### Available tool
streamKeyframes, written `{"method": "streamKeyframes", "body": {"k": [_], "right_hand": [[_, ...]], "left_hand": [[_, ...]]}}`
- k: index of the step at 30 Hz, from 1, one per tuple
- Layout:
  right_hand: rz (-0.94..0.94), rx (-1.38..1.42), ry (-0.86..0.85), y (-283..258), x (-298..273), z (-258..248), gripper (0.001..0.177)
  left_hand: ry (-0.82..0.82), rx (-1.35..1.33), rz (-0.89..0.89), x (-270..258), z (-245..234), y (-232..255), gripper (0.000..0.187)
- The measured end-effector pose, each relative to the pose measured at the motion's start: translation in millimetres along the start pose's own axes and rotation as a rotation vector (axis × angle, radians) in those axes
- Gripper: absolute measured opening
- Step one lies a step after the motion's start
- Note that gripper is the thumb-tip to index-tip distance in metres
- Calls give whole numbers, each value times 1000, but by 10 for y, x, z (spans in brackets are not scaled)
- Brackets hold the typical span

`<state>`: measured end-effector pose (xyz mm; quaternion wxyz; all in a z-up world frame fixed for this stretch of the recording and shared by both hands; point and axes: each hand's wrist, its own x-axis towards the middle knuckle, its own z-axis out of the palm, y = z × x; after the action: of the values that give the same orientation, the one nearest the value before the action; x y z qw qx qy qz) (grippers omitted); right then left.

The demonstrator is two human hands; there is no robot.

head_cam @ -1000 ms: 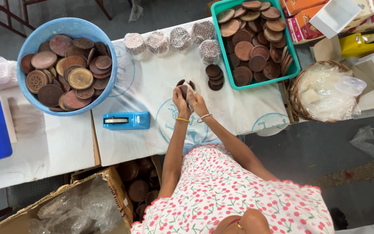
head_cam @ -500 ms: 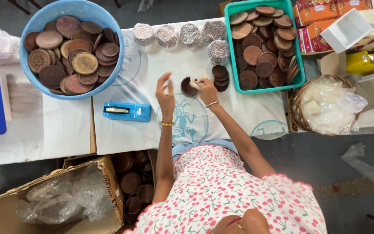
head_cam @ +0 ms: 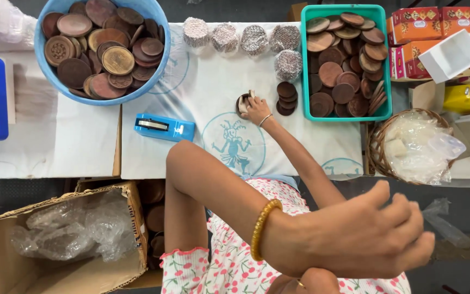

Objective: The person cleans wooden disks with a cloth by hand, taking them from a blue bowl and a green tray and wiping their surfaces one by one.

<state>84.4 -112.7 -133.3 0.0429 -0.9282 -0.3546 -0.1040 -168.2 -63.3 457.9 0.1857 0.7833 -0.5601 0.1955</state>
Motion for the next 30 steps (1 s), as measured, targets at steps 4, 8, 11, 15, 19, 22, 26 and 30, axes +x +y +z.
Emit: {"method": "streamKeyframes", "body": {"k": [4, 8, 11, 15, 19, 22, 26, 30], "right_hand": [[-9, -35, -24, -97, -3, -168, 43], [62, 2, -32, -108, -37, 378, 24], [110, 5, -157, -110, -12, 484, 19], [228, 101, -319, -125, 108, 322, 20], [322, 167, -419, -122, 196, 166, 21], [498, 327, -164, -4, 11, 143, 24], [912, 648, 405, 420, -400, 256, 38], [1276, 693, 776, 930, -815, 32, 50]], "left_hand": [[-45, -13, 29, -49, 25, 67, 27], [69, 155, 86, -47, 39, 89, 35], [79, 302, 145, -32, 1, 68, 45], [-42, 623, 267, -49, -37, 105, 50], [-42, 747, 282, -214, 48, -152, 53], [253, 283, -101, -523, 1149, -494, 44], [122, 94, -406, -1146, 1287, -1345, 51], [-74, -208, -844, -2206, 1986, -1764, 73]]}}
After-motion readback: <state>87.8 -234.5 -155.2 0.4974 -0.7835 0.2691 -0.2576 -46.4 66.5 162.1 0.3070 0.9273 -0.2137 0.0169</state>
